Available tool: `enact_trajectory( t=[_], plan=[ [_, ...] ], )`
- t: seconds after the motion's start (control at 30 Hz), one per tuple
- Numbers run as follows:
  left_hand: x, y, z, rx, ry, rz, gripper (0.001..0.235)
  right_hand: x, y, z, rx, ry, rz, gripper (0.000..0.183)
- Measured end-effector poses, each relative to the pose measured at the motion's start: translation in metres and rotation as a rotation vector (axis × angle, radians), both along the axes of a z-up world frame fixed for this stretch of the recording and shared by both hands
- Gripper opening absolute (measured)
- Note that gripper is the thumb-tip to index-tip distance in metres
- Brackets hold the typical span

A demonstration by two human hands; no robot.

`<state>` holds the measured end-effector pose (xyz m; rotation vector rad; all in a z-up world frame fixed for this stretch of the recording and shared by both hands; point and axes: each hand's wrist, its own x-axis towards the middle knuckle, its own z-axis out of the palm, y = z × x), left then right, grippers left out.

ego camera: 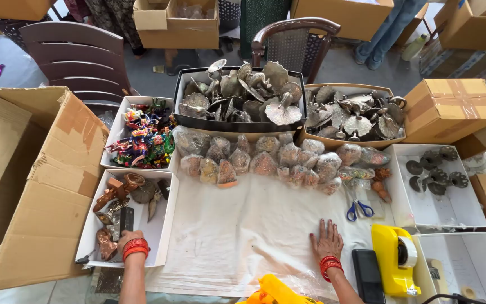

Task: The person cuts a piece of bubble wrap with scissors, then wraps a small copper-colored decorative item in the bubble wrap. They secure the wrapped item with a piece of tape from a yellow tape dispenser.

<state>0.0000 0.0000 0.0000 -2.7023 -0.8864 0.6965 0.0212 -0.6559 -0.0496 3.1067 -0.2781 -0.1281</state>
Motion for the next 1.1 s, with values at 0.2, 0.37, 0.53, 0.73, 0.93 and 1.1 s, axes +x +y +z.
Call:
enact_trajectory(
  t=[0.2,0.37,0.53,0.73,0.93,1.1],
  plan=[
    [0.000,0.019,-0.065,0.074,-0.101,-0.072,0.025,-0.001,0.001,0.009,-0.011,0.033,0.004,0.075],
    [0.022,-0.007,0.054,-0.288,-0.183,0.252,0.041,0.004,-0.005,0.010,0.081,0.083,0.008,0.076],
    [0.035,-0.056,0.142,-0.797,-0.823,0.294,0.045,0.013,-0.009,0.004,0.159,0.139,-0.004,0.078],
    [0.049,-0.180,0.150,-2.211,-0.973,0.320,0.035,0.023,-0.015,-0.003,0.336,0.137,-0.109,0.067],
    [0.043,-0.246,0.120,-2.333,-0.838,0.436,0.035,0.007,-0.033,-0.012,0.362,0.054,0.021,0.060],
    [0.024,-0.231,-0.066,-2.042,-1.141,1.042,0.032,-0.031,-0.050,0.046,0.548,0.367,0.178,0.055]
  ],
)
